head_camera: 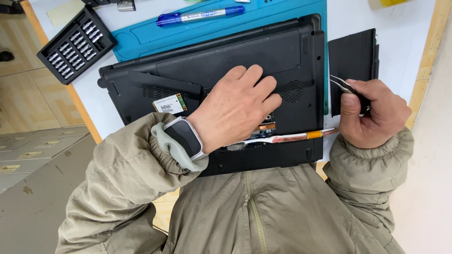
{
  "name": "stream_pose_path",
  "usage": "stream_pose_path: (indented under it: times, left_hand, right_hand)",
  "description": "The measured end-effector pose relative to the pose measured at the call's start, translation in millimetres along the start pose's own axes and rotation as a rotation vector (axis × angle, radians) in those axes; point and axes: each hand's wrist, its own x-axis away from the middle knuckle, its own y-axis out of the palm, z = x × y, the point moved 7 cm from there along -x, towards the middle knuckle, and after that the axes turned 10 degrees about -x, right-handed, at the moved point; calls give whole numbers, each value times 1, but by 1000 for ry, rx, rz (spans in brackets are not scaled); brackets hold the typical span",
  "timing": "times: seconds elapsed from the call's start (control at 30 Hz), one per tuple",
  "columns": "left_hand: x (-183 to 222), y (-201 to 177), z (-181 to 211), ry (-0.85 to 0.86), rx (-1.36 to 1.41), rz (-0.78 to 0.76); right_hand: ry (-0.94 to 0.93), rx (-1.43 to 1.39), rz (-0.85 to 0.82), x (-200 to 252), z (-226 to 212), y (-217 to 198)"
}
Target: Cleaning internal laptop components with a brush and installing a Wi-Fi card using tweezers.
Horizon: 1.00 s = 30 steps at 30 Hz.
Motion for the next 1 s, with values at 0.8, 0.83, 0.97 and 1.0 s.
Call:
stream_pose_path:
  times: [0.8,0.83,0.97,1.0]
  left_hand:
    - [27,-14,10,-355,158,223]
    - [25,-14,11,-356,158,222]
    - [17,-6,12,-415,151,105]
    - [15,-3,11,-435,155,63]
  right_hand:
    - [-46,-42,-104,-5,-4,6]
    - [-47,-43,-105,-5,-5,6]
    - [-49,-30,-83,-3,-5,5]
    - [-56,-26,-77,-3,-5,4]
